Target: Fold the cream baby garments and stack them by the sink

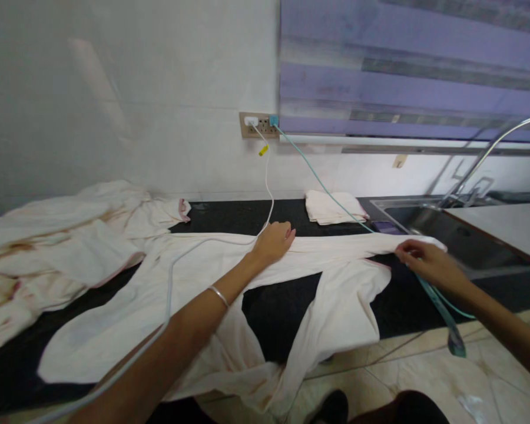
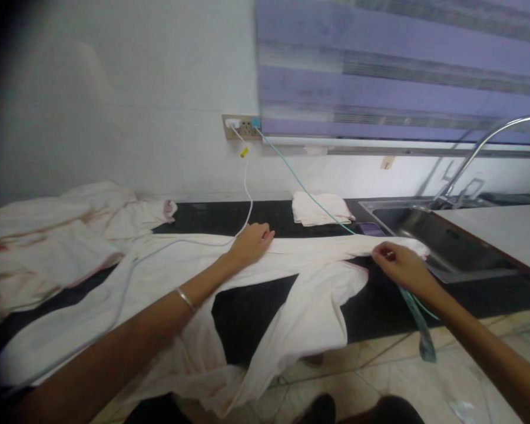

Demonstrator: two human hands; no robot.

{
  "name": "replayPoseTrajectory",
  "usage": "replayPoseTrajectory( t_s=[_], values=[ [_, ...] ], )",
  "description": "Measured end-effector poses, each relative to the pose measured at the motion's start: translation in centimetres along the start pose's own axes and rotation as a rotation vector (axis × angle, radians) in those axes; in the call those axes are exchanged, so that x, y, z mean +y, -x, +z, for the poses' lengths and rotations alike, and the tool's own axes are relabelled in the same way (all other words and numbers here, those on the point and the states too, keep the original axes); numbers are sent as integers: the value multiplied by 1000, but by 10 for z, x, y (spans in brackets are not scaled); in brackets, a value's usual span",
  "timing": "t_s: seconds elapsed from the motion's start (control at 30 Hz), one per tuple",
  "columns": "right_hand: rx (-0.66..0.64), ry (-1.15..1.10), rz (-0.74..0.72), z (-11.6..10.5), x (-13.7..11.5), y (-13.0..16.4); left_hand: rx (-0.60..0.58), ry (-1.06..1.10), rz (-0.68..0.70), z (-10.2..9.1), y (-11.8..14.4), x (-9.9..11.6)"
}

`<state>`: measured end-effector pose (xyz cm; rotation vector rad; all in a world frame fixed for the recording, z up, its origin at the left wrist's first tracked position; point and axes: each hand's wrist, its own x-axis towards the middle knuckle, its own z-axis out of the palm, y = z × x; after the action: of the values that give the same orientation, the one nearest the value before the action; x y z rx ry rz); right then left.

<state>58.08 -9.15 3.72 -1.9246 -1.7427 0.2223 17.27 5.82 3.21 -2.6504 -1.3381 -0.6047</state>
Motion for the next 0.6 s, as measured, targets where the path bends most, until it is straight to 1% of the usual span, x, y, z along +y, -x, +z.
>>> replayPoseTrajectory(
  t_s=[0.07,0.1,0.17,0.27,0.37,0.43,0.5,0.53,0.6],
  values=[
    [-93,-56,-24,23,-17,25,-67,22,14,-15,11,-5],
    [-98,-65,-7,33,-22,34,-103,21,10,-23,19,-10],
    [-58,-59,59,47,-26,43,-167,0,-18,-38,39,-23],
    [-18,2,118,59,-32,45,-218,-40,-86,-55,74,-50],
    [-67,57,66,59,-43,45,-204,2,-166,-63,110,-77],
    [-92,31,14,55,-51,47,-180,84,-162,-61,132,-91],
    [-89,-105,-10,47,-54,50,-168,130,-99,-54,153,-98],
    [-77,-216,8,41,-54,51,-173,122,-64,-49,161,-100],
    [-28,-469,99,25,-48,50,-197,62,-29,-39,173,-101]
  ],
)
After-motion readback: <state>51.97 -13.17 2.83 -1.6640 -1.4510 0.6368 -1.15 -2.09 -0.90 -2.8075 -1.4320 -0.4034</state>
